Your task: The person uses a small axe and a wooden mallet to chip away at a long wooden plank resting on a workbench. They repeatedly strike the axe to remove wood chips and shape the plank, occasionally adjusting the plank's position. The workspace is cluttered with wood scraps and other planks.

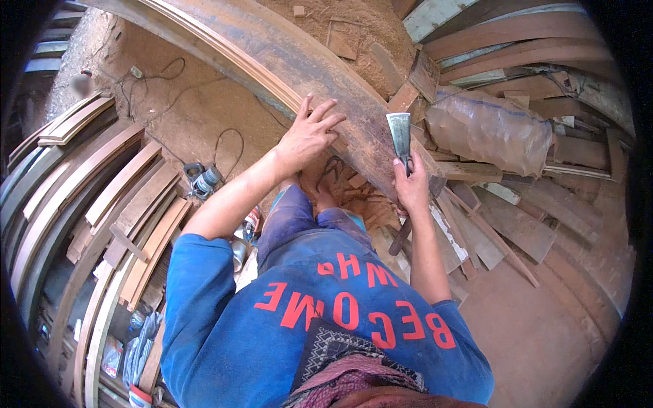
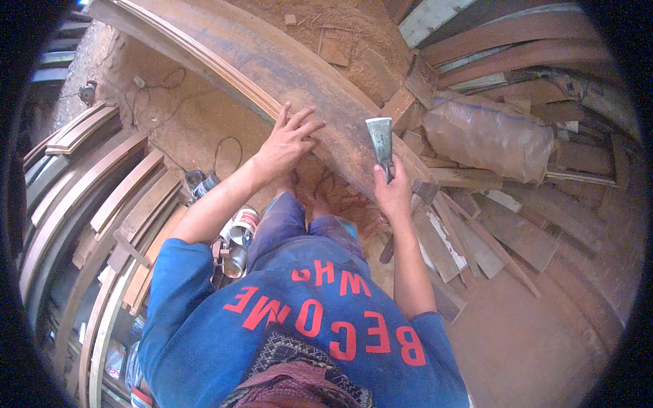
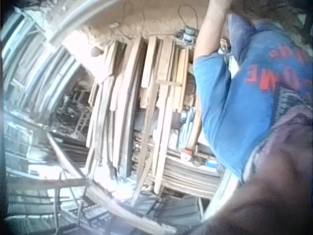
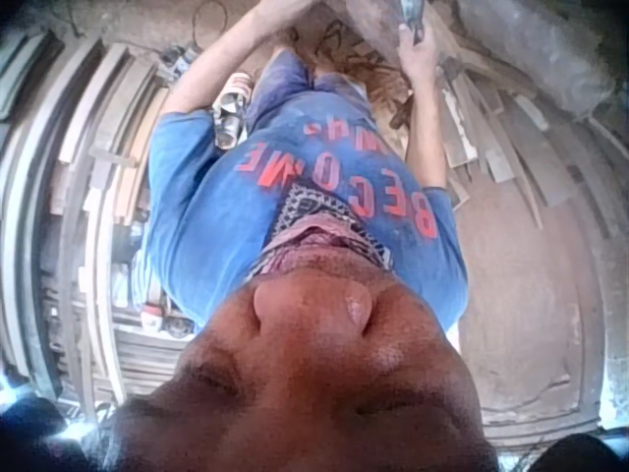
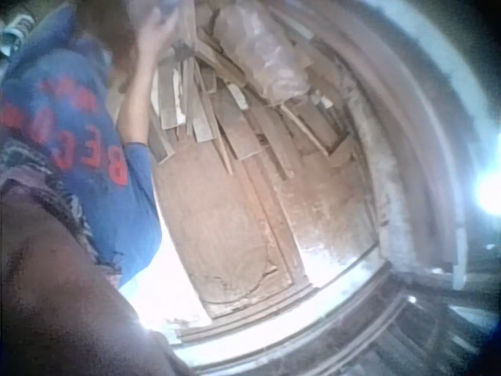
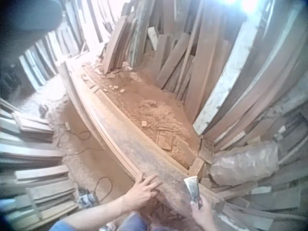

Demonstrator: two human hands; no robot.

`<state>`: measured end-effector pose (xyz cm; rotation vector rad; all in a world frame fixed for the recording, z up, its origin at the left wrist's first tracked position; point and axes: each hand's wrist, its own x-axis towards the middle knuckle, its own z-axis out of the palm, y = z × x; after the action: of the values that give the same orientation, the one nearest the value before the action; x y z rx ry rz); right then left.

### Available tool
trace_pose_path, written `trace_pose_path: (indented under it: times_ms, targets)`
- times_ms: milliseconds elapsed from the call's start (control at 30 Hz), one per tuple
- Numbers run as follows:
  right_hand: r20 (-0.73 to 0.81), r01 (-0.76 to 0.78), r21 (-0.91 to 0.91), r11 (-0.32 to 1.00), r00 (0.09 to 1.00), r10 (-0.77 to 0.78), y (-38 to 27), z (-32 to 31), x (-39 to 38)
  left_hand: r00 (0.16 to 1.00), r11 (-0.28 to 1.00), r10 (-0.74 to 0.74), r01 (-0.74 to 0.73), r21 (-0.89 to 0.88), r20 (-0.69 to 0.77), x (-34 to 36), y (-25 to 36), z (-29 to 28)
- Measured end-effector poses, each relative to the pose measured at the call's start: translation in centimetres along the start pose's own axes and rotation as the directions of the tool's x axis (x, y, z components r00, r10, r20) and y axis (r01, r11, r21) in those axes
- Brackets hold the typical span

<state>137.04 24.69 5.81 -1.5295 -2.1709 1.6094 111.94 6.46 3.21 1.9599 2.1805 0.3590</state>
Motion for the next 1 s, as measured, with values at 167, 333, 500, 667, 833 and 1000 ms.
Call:
trace_pose_path:
  times_ms: [167,333,500,667,833,1000]
  targets:
    - [-0.027,0.064,-0.093,0.994,0.997,-0.066,1.7,0.1,0.0,0.969,0.971,0.231,-0.235,0.047,0.089,1.8,-1.1,-1.1]
    - [0.005,0.024,-0.031,0.999,1.000,-0.024,0.5,0.3,-1.0,0.932,0.924,0.358,-0.363,0.117,0.062,2.0,-1.7,0.0]
    - [0.096,-0.106,0.058,0.993,0.990,0.100,-0.6,0.2,-1.3,0.960,0.962,0.271,-0.269,0.044,-0.075,1.5,-1.6,1.6]
    - [0.142,-0.032,-0.052,0.998,0.989,0.039,-1.7,2.0,-2.3,0.755,0.920,-0.389,0.286,-0.270,-0.527,0.0,-6.3,0.0]
    - [0.166,0.429,-0.237,0.872,0.902,-0.398,-3.5,7.0,-3.1,0.835,0.902,-0.418,0.429,-0.052,-0.357,-2.8,-9.9,-1.3]
    - [0.226,0.358,-0.256,0.898,0.925,-0.304,-5.0,11.0,-3.1,0.869,0.910,-0.410,0.411,-0.060,-0.278,-3.0,-10.8,-1.5]
